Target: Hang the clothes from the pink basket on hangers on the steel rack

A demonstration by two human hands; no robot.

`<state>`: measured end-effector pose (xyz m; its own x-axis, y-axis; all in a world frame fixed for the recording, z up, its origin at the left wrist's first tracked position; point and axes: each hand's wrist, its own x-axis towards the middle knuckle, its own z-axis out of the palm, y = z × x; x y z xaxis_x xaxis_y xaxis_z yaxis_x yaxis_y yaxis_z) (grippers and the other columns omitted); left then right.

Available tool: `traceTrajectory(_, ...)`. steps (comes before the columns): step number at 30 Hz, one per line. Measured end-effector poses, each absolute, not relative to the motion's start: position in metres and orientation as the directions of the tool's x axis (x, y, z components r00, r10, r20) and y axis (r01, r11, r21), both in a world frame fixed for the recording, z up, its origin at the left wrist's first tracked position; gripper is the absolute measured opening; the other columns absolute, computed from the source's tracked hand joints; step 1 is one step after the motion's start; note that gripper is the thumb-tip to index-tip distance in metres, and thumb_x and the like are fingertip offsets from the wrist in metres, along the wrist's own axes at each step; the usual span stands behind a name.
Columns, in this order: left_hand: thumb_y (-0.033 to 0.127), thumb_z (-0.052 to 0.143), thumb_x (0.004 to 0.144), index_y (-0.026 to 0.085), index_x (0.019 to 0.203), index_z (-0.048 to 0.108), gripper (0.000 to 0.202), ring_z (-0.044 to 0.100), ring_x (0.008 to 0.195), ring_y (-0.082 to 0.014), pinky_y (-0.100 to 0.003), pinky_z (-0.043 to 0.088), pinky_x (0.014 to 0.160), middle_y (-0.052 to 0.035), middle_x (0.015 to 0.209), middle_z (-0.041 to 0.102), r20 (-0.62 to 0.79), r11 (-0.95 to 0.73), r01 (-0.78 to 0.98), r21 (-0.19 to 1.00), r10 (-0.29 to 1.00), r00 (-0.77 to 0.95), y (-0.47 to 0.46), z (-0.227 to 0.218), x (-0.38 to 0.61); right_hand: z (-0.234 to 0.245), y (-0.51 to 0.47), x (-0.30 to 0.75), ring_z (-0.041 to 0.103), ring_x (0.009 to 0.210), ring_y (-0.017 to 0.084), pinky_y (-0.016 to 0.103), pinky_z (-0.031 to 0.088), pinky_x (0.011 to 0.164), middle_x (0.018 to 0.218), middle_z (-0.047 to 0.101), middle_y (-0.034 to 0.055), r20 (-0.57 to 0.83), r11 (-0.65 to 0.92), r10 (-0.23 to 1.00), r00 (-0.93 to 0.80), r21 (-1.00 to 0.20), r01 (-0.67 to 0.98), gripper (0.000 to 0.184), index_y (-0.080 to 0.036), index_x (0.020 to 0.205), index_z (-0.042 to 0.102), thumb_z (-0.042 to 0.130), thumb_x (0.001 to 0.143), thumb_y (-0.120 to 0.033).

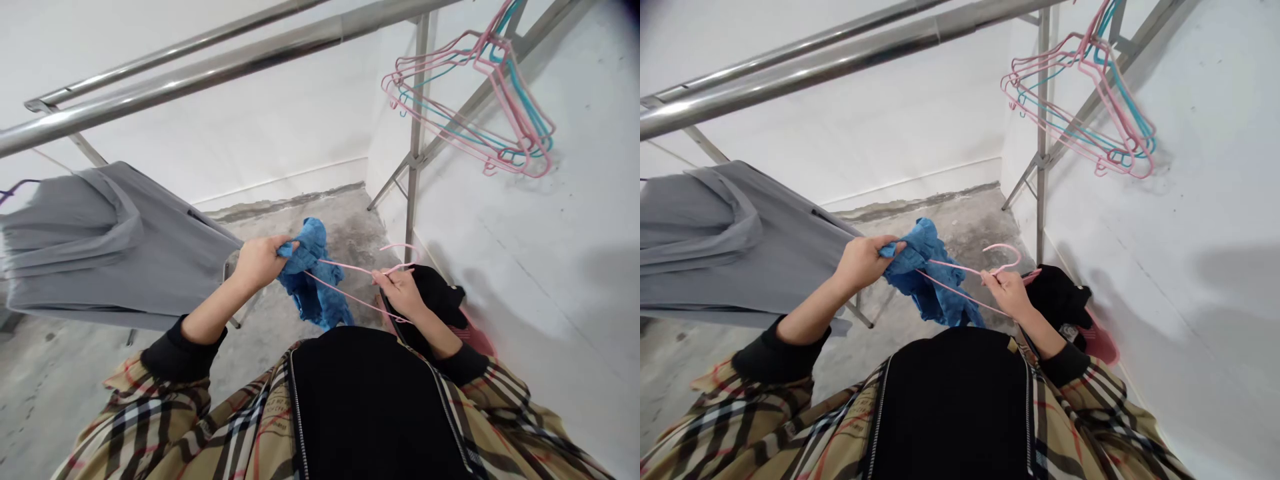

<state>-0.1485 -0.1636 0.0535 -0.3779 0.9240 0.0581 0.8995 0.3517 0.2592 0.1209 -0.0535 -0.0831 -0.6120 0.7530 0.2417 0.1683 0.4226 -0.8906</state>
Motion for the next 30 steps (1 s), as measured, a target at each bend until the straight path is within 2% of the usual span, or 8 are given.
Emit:
traceTrajectory(4, 0.055, 0.052, 0.089, 0.019, 0.098, 0.075, 0.044, 0.067, 0.075, -0.0201, -0.027, 0.050, 0.071, -0.0037, 0.082, 0.075, 0.084, 0.234, 0.828, 0.510, 0.944, -0.318, -0.159, 0.050, -0.135, -0.076, -0.057, 0.110, 0.055, 0.052, 0.011, 0.025, 0.040, 0.056, 0.056, 0.061, 0.0008, 0.250, 0.466, 0.614, -0.749, -0.881, 0.089, 0.046, -0.018, 0.061, 0.064, 0.047, 0.095, -0.044)
traceTrajectory(7, 0.050, 0.052, 0.091, 0.019, 0.090, 0.074, 0.038, 0.067, 0.077, -0.0170, -0.025, 0.051, 0.074, -0.0037, 0.082, 0.074, 0.147, -0.037, 0.835, 0.548, 0.988, -0.053, -0.152, 0.043, -0.124, -0.069, -0.055, 0.096, 0.051, 0.051, 0.011, 0.024, 0.039, 0.054, 0.055, 0.058, 0.0001, 0.281, 0.445, 0.584, -0.761, -0.896, 0.010, 0.046, -0.018, 0.059, 0.061, 0.047, 0.094, -0.045)
traceTrajectory(10, 0.043, 0.051, 0.094, 0.019, 0.090, 0.074, 0.033, 0.068, 0.084, -0.0174, -0.025, 0.051, 0.076, -0.0077, 0.090, 0.074, 0.228, -0.281, 0.857, 0.433, 0.953, 0.197, -0.147, 0.042, -0.118, -0.063, -0.046, 0.081, 0.035, 0.044, 0.008, 0.024, 0.030, 0.048, 0.045, 0.039, -0.0029, 0.375, 0.457, 0.607, -0.701, -0.886, -0.079, 0.055, -0.020, 0.046, 0.040, 0.048, 0.091, -0.049)
traceTrajectory(15, 0.037, 0.055, 0.093, 0.026, 0.116, 0.070, 0.030, 0.070, 0.082, -0.0183, -0.024, 0.048, 0.066, -0.0055, 0.098, 0.076, 0.214, -0.177, 0.975, 0.132, 0.966, 0.146, -0.149, 0.054, -0.125, -0.044, -0.021, 0.066, 0.033, 0.045, 0.008, 0.026, 0.032, 0.050, 0.047, 0.034, -0.0034, 0.543, 0.624, 0.597, -0.591, -0.777, -0.082, 0.053, -0.020, 0.048, 0.038, 0.049, 0.091, -0.047)
traceTrajectory(18, 0.031, 0.054, 0.092, 0.028, 0.115, 0.071, 0.029, 0.071, 0.082, -0.0185, -0.024, 0.049, 0.067, -0.0038, 0.102, 0.077, 0.310, -0.094, 0.992, 0.079, 0.948, 0.065, -0.152, 0.066, -0.132, -0.034, -0.017, 0.068, 0.054, 0.068, 0.017, 0.033, 0.048, 0.071, 0.068, 0.056, 0.0029, 0.640, 0.737, 0.622, -0.452, -0.674, 0.060, 0.037, -0.020, 0.071, 0.060, 0.052, 0.090, -0.051)
traceTrajectory(21, 0.030, 0.053, 0.092, 0.027, 0.115, 0.072, 0.030, 0.071, 0.085, -0.0194, -0.025, 0.051, 0.071, -0.0041, 0.102, 0.077, 0.448, -0.012, 0.994, 0.112, 0.893, -0.040, -0.157, 0.077, -0.134, -0.051, -0.035, 0.076, 0.056, 0.107, 0.026, 0.047, 0.043, 0.101, 0.104, 0.061, 0.0101, 0.702, 0.723, 0.690, -0.176, -0.655, 0.220, 0.038, -0.021, 0.111, 0.060, 0.058, 0.087, -0.051)
traceTrajectory(24, 0.032, 0.053, 0.093, 0.026, 0.114, 0.073, 0.029, 0.071, 0.086, -0.0189, -0.025, 0.051, 0.073, -0.0036, 0.097, 0.077, 0.527, 0.031, 0.989, 0.143, 0.844, -0.103, -0.164, 0.083, -0.131, -0.100, -0.068, 0.080, 0.052, 0.121, 0.028, 0.052, 0.038, 0.107, 0.119, 0.056, 0.0138, 0.603, 0.586, 0.798, -0.018, -0.768, 0.257, 0.045, -0.020, 0.126, 0.049, 0.054, 0.090, -0.046)
traceTrajectory(30, 0.029, 0.054, 0.092, 0.028, 0.114, 0.073, 0.029, 0.071, 0.082, -0.0181, -0.024, 0.051, 0.071, -0.0022, 0.094, 0.077, 0.560, 0.040, 0.986, 0.164, 0.819, -0.126, -0.170, 0.085, -0.120, -0.170, -0.086, 0.042, 0.045, 0.131, 0.036, 0.052, 0.035, 0.110, 0.137, 0.052, 0.0194, 0.035, 0.158, 0.908, -0.418, -0.952, 0.262, 0.085, -0.014, 0.137, 0.046, 0.073, 0.068, -0.056)
